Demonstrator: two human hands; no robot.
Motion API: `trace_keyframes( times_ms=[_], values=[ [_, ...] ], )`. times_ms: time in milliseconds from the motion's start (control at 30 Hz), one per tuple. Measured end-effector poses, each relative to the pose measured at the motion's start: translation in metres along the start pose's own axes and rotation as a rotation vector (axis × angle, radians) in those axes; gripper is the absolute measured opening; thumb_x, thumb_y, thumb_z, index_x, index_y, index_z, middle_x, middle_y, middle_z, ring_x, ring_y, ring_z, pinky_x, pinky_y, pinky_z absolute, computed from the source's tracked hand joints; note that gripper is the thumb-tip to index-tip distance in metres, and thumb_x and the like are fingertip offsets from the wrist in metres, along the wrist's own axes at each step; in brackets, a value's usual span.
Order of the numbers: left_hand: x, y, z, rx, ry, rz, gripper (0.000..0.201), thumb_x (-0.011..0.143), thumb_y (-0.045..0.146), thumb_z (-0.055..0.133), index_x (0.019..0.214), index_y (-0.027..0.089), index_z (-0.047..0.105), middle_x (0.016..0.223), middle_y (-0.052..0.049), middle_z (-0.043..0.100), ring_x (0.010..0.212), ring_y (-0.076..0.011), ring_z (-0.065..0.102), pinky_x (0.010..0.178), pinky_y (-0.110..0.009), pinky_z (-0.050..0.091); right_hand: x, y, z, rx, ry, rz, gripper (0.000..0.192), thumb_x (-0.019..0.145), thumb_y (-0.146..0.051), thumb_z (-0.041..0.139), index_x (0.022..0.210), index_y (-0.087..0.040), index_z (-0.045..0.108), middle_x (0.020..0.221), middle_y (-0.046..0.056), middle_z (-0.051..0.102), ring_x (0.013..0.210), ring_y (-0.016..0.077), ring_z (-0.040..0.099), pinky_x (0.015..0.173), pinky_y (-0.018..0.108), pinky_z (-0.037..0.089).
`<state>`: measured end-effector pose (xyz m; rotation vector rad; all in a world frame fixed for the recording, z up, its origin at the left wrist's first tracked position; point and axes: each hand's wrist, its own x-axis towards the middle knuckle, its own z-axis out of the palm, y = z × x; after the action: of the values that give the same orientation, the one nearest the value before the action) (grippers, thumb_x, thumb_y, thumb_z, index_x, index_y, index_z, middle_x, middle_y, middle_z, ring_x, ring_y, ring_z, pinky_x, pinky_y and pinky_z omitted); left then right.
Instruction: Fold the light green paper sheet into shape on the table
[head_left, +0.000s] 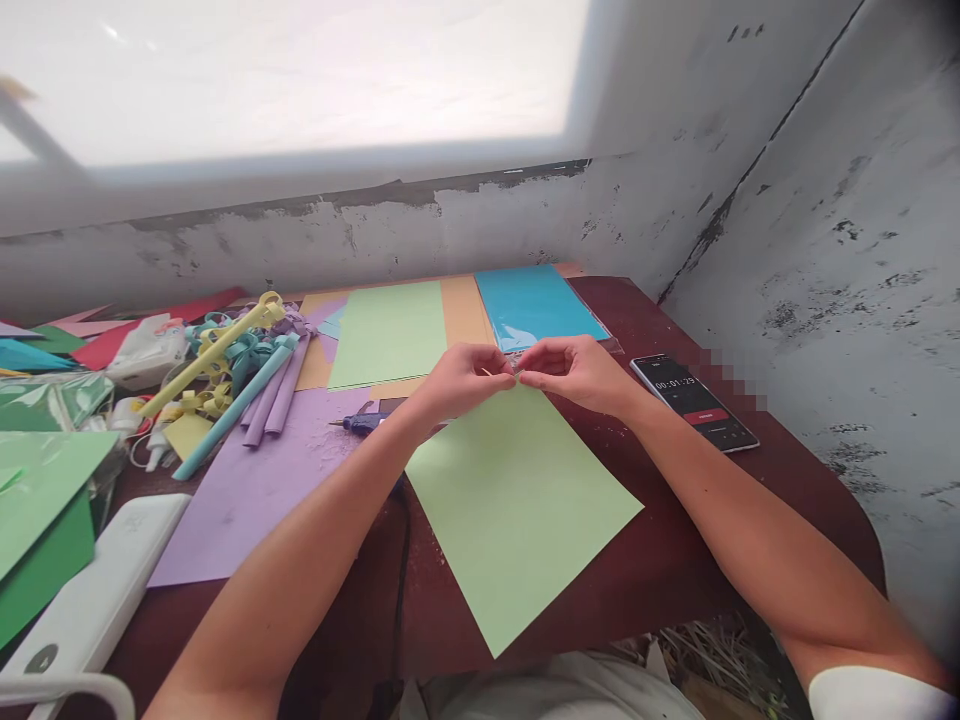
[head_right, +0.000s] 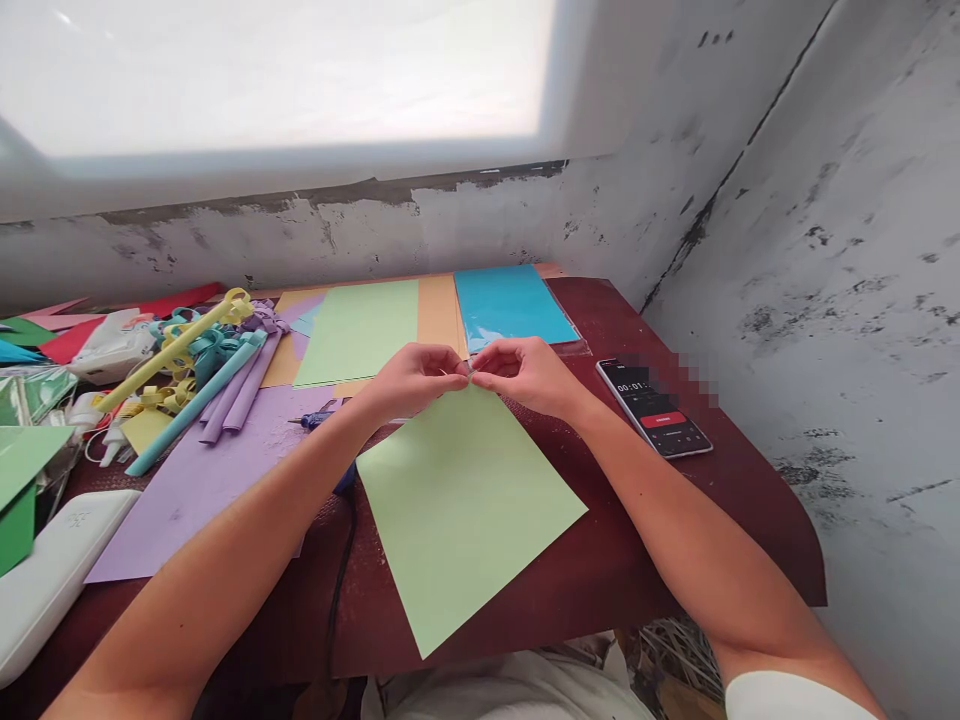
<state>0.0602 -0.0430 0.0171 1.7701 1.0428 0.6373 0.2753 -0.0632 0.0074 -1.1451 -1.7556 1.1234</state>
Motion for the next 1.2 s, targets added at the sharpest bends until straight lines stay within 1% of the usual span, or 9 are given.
trace_keyframes(
  times_ms=[133, 233, 333, 600, 800, 933, 1067, 1200],
  values=[
    [0.001, 0.0, 0.001, -0.027, 0.028, -0.008, 0.017, 0.076, 0.035, 0.067, 0.08, 0.019, 0.066, 0.076, 0.001, 0.059, 0.059, -0.0093, 0.042, 0.054, -0.025, 0.029, -0.001, 0.002, -0.002, -0.072, -0.04, -0.014, 0.03, 0.08, -0.049, 0.078, 0.084, -0.019, 0.076, 0.087, 0.007, 0.077, 0.08, 0.0213, 0.068, 0.072, 0.035, 0.053],
    [0.002, 0.0, 0.003, -0.07, 0.007, -0.022, 0.014, 0.075, 0.033, 0.066, 0.079, 0.02, 0.064, 0.071, 0.003, 0.053, 0.057, -0.0087, 0.037, 0.053, -0.025, 0.026, -0.002, 0.001, -0.001, -0.056, -0.051, -0.041, 0.03, 0.08, -0.048, 0.079, 0.085, -0.018, 0.077, 0.086, 0.006, 0.076, 0.078, 0.0196, 0.065, 0.068, 0.032, 0.049],
    [0.001, 0.001, 0.006, -0.092, -0.003, -0.008, 0.011, 0.075, 0.03, 0.065, 0.077, 0.02, 0.062, 0.068, 0.003, 0.049, 0.058, -0.0091, 0.037, 0.055, -0.025, 0.026, -0.004, 0.0, 0.0, -0.06, -0.051, -0.066, 0.028, 0.082, -0.045, 0.077, 0.086, -0.018, 0.078, 0.085, 0.006, 0.076, 0.076, 0.0186, 0.063, 0.066, 0.031, 0.047],
    [-0.004, 0.007, 0.009, -0.058, 0.001, 0.052, 0.01, 0.077, 0.028, 0.062, 0.076, 0.018, 0.062, 0.071, 0.001, 0.056, 0.065, -0.0108, 0.047, 0.059, -0.025, 0.03, -0.005, -0.004, 0.002, -0.152, -0.039, -0.116, 0.028, 0.083, -0.045, 0.073, 0.08, -0.017, 0.078, 0.078, 0.005, 0.074, 0.07, 0.0172, 0.061, 0.061, 0.03, 0.044],
    [-0.002, 0.002, 0.01, -0.079, 0.027, 0.098, 0.011, 0.079, 0.029, 0.064, 0.078, 0.018, 0.065, 0.08, -0.001, 0.062, 0.073, -0.0129, 0.055, 0.064, -0.025, 0.036, -0.006, -0.003, 0.003, -0.189, -0.03, -0.168, 0.028, 0.085, -0.045, 0.071, 0.086, -0.019, 0.08, 0.083, 0.006, 0.076, 0.074, 0.0191, 0.063, 0.064, 0.03, 0.046],
    [0.0, 0.0, 0.011, -0.112, 0.018, 0.113, 0.01, 0.078, 0.028, 0.063, 0.08, 0.019, 0.064, 0.081, -0.001, 0.062, 0.074, -0.0128, 0.055, 0.065, -0.025, 0.037, -0.006, -0.001, 0.003, -0.241, -0.015, -0.178, 0.028, 0.087, -0.044, 0.069, 0.083, -0.019, 0.08, 0.076, 0.004, 0.073, 0.07, 0.0176, 0.06, 0.061, 0.03, 0.042],
    [0.001, 0.0, 0.013, -0.111, 0.025, 0.114, 0.008, 0.076, 0.025, 0.061, 0.073, 0.019, 0.057, 0.074, 0.001, 0.056, 0.069, -0.0113, 0.049, 0.063, -0.025, 0.034, -0.006, -0.002, 0.006, -0.258, -0.014, -0.195, 0.026, 0.087, -0.042, 0.07, 0.081, -0.019, 0.08, 0.072, 0.003, 0.071, 0.066, 0.016, 0.056, 0.06, 0.029, 0.04],
    [0.001, 0.0, 0.015, -0.146, 0.033, 0.107, 0.014, 0.075, 0.023, 0.06, 0.068, 0.019, 0.048, 0.072, 0.002, 0.053, 0.067, -0.0105, 0.045, 0.061, -0.025, 0.031, -0.007, -0.005, 0.009, -0.258, -0.003, -0.226, 0.025, 0.087, -0.04, 0.069, 0.077, -0.019, 0.078, 0.069, 0.002, 0.07, 0.064, 0.0157, 0.055, 0.06, 0.03, 0.04]
  ],
)
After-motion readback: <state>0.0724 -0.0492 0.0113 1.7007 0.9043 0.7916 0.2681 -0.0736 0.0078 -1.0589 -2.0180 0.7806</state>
